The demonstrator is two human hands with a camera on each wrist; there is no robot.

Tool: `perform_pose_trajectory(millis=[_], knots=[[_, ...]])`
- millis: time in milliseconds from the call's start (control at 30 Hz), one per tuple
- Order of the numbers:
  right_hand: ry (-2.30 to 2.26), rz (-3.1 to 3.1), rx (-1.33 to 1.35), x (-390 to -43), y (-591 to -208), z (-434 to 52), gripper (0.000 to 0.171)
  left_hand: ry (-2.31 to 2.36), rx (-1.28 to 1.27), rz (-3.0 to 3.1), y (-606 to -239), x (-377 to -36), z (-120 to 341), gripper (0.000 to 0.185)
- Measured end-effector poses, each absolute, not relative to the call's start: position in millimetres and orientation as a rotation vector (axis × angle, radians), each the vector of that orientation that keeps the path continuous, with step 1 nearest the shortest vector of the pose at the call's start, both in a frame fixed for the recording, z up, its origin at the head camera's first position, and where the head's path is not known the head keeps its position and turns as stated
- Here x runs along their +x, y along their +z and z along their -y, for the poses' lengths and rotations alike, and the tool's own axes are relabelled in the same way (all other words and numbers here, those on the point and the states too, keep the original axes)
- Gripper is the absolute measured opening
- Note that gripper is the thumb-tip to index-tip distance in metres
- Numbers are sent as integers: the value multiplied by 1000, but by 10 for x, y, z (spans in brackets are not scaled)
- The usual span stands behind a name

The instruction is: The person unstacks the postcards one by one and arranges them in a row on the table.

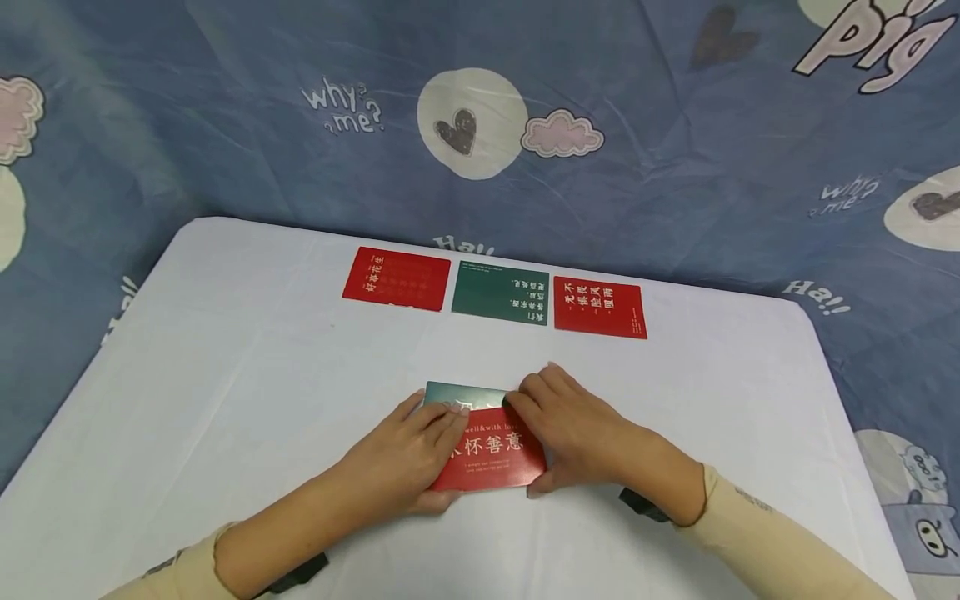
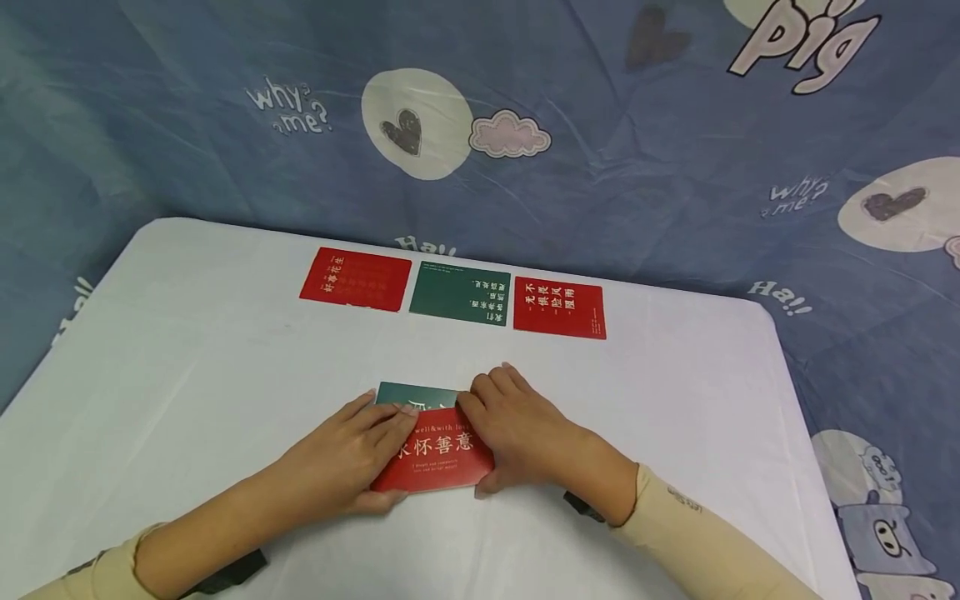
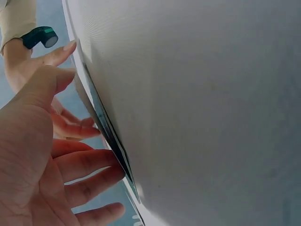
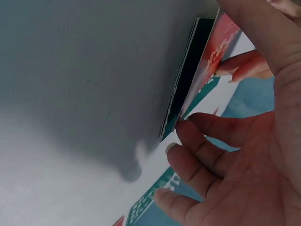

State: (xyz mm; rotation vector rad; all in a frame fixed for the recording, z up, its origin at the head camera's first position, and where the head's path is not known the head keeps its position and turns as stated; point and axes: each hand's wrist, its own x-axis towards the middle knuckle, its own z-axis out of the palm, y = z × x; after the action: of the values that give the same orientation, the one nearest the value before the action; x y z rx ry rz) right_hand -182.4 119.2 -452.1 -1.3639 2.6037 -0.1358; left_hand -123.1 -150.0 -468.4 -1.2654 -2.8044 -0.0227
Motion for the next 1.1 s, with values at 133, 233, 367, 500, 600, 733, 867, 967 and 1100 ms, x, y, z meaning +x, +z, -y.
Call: perform_pose_trajectory(millis=[133,233,367,500,600,733,867,967,1100], knots=[[-150,-2617,-1369,-1814,-4513,-1189,104,-21,-1268,2792,-4686,-1237,1497,87],[-180,-2624,-1365,-1809,-4510,-1188,103,-19,-1268,2781,-4686,-1237,1497,88],[-209,-2619,-1355,-1804,-4519,-1194,104,-18,-1266,2788,-4692,-1227,1494,89],[-216,-2615,-1325,-1798,-4529,-1205,105,-30,-1248,2830,-4695,-1222,1495,92],[-226,-2610,-1285,-1799,-4525,-1210,105,-53,-1226,2871,-4690,-1215,1509,99],[-257,-2604,-1250,-1802,-4504,-1215,103,-112,-1191,2891,-4682,-1209,1527,103],[-271,-2610,-1253,-1801,-4486,-1225,101,-177,-1165,2895,-4677,-1212,1534,102],[-273,-2616,-1263,-1805,-4482,-1236,101,-216,-1151,2898,-4662,-1221,1540,102],[-297,-2627,-1275,-1817,-4482,-1255,100,-261,-1128,2899,-4619,-1246,1561,101]])
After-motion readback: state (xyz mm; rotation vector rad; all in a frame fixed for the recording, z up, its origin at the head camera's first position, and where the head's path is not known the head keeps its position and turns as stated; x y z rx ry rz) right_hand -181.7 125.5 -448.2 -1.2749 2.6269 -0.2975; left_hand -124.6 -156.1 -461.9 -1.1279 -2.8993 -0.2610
